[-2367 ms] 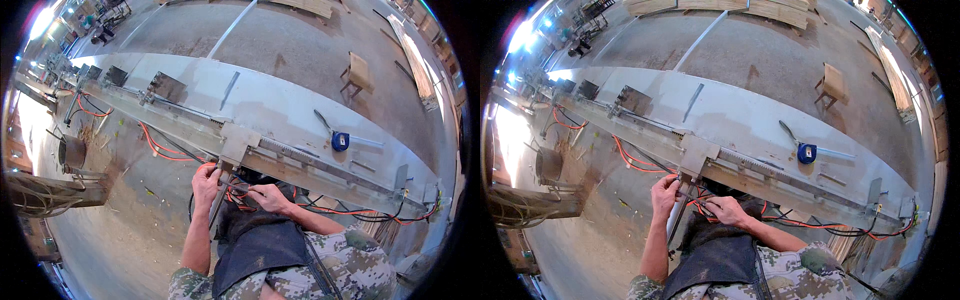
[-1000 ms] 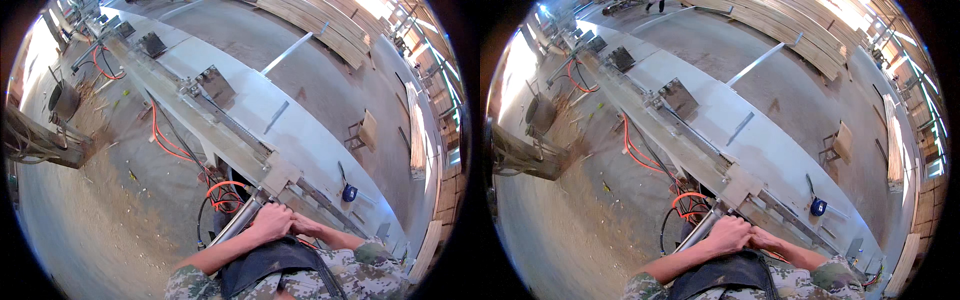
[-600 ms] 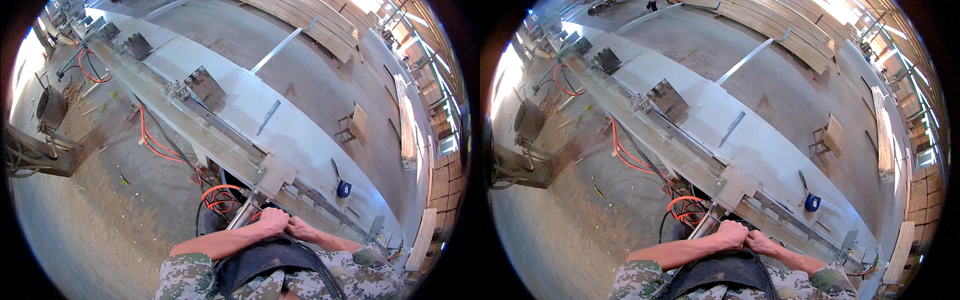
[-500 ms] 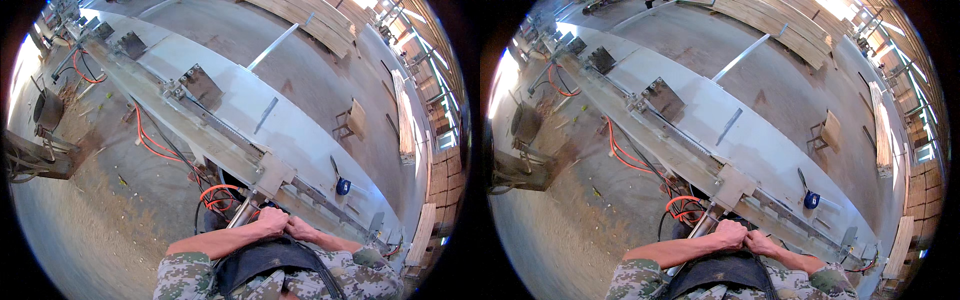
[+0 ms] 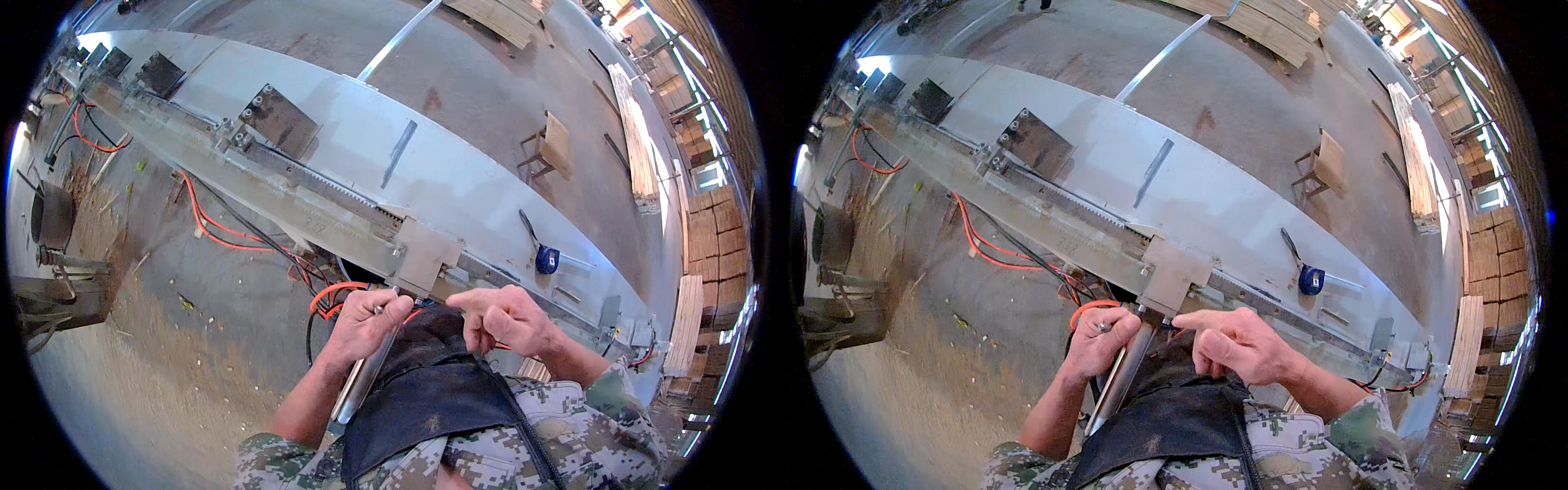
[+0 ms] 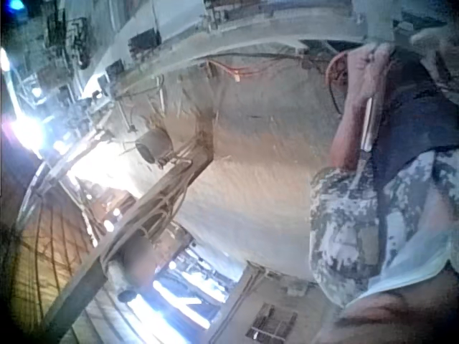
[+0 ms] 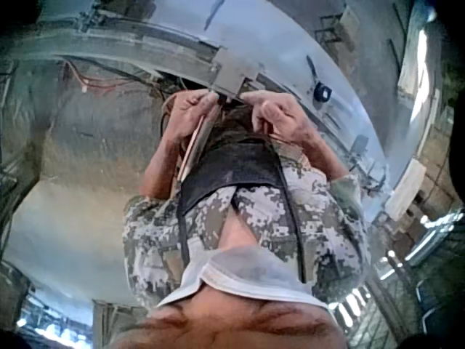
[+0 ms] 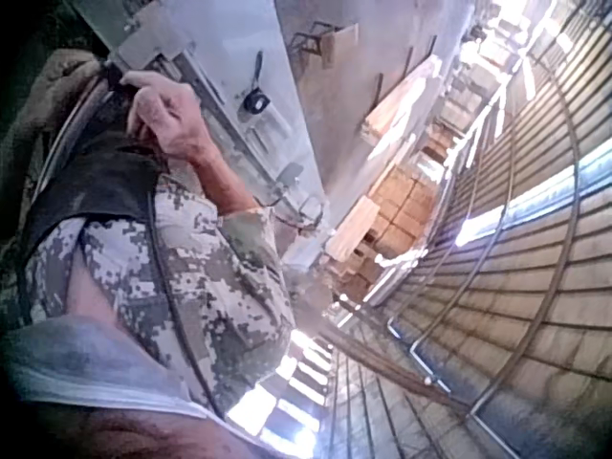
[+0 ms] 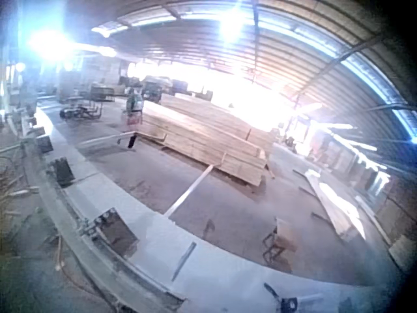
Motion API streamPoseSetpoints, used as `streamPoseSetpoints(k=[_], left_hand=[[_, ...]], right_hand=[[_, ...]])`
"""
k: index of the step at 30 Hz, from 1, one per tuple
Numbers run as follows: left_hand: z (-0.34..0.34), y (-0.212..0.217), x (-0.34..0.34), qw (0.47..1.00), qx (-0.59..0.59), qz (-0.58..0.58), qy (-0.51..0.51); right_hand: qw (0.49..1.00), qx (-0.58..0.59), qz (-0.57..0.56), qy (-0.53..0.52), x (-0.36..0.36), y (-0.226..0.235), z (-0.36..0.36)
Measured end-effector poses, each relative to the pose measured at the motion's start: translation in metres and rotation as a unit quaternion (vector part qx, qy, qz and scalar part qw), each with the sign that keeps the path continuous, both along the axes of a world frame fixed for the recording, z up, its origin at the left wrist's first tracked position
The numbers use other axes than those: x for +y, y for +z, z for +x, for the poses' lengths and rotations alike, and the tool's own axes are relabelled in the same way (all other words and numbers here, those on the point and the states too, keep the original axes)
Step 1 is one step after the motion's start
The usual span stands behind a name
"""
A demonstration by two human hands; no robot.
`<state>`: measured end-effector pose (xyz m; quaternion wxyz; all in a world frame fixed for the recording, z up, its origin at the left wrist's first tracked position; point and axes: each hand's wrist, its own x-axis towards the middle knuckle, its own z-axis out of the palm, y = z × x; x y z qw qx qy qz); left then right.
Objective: The person uses a tape measure to check dimensions on a long metal track, then uses a wrench to tighten bolts on a fixture attached to the track. They continue to adjust the fixture and tighten screws using a screwdriver.
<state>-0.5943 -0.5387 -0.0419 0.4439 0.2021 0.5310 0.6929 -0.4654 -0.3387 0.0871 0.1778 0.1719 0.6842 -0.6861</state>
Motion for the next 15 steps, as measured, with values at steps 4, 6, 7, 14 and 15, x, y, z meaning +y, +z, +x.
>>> streamPoseSetpoints(k=[4,6,7,14,15], left_hand=[[-0.005,-0.046,-0.002,0.939,-0.176,0.015,0.297],[-0.025,-0.061,-0.003,0.931,-0.189,0.059,0.307],[-0.031,-0.066,0.002,0.920,-0.197,0.035,0.336],[-0.028,-0.209,-0.013,0.866,-0.297,-0.239,0.324],[-0.033,-0.217,-0.012,0.862,-0.321,-0.236,0.312]], right_hand=[[0.967,-0.027,0.229,0.112,-0.017,-0.039,0.002],[0.962,0.001,0.239,0.132,-0.023,-0.067,0.024],[0.956,0.017,0.249,0.154,-0.023,-0.076,0.032],[0.976,-0.021,0.199,0.091,-0.037,-0.111,0.082],[0.974,-0.005,0.208,0.087,-0.032,-0.110,0.077]])
